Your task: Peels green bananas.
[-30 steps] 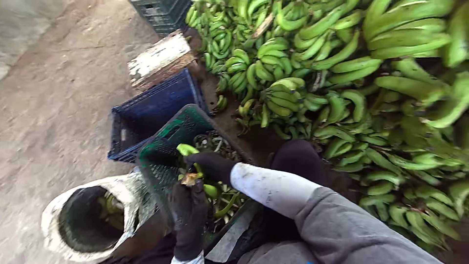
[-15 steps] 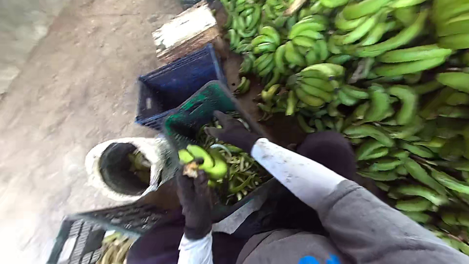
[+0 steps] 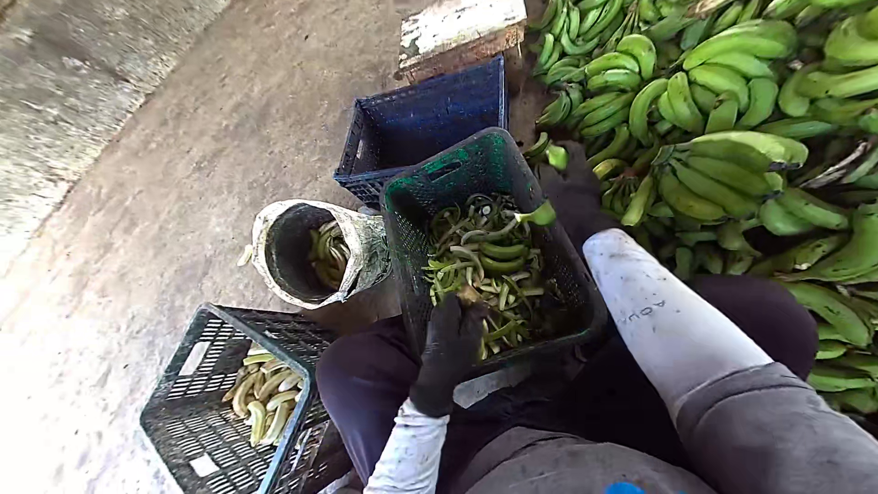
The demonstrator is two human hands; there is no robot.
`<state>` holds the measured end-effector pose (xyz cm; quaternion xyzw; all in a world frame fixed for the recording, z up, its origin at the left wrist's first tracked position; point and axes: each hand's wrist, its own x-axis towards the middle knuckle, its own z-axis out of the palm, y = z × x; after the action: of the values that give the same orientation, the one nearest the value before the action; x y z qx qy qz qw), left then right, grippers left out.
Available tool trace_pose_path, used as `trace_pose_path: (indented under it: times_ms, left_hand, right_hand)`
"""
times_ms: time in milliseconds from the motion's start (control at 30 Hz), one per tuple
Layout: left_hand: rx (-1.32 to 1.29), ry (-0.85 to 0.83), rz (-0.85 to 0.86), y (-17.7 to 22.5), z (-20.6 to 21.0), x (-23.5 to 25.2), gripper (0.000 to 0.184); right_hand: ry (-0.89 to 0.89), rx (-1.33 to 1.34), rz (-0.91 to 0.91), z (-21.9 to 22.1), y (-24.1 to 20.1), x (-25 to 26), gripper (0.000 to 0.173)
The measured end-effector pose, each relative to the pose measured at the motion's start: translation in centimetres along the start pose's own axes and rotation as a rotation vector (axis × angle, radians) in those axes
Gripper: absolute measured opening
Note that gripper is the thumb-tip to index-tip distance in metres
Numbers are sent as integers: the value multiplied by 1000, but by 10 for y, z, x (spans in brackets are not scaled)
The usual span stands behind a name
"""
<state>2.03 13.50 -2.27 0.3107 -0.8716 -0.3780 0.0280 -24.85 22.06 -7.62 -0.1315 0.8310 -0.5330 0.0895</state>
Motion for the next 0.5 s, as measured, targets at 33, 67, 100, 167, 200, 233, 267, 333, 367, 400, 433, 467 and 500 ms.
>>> trace_pose_path:
  times_ms: [33, 67, 100, 167, 200, 233, 267, 333, 367, 400, 433, 467, 500]
  left_hand:
    - [-177, 38, 29, -8, -3, -3, 34]
    - [-342, 86, 101, -14, -5, -2, 32]
    - [-461, 134, 203, -19, -7, 1, 32]
    - [-606, 191, 393, -22, -13, 9, 36]
    - [-633, 210, 458, -21, -15, 12, 40]
    - [-637, 221, 500, -18, -17, 15, 43]
    - [-601, 244, 524, -17, -18, 19, 47]
    - [-448, 331, 548, -18, -13, 27, 51]
    - [-361, 382, 525, -20, -8, 30, 50]
    - [-281, 422, 473, -21, -2, 32, 47]
    - [-217, 441, 393, -20, 2, 31, 44]
    - [-180, 426, 299, -16, 5, 30, 43]
    - [-149, 386, 215, -10, 4, 29, 42]
  right_hand:
    - [-22, -41, -15, -2, -2, 1, 53]
    - [-84, -74, -41, -1, -8, -2, 55]
    - [-170, -77, -70, 3, -17, -11, 56]
    - [-365, 106, -77, 20, -24, -35, 48]
    - [-532, 254, 24, 27, -28, -48, 48]
    - [-710, 392, 175, 35, -33, -56, 56]
    - [-816, 505, 292, 43, -35, -62, 61]
    - [-774, 577, 364, 50, -46, -71, 57]
    - [-680, 597, 340, 51, -50, -74, 55]
    - [-601, 659, 314, 54, -51, -74, 53]
    - [-537, 756, 301, 58, -52, -74, 49]
    - [-494, 845, 300, 60, -54, -75, 45]
    - [-453, 890, 309, 61, -56, -76, 40]
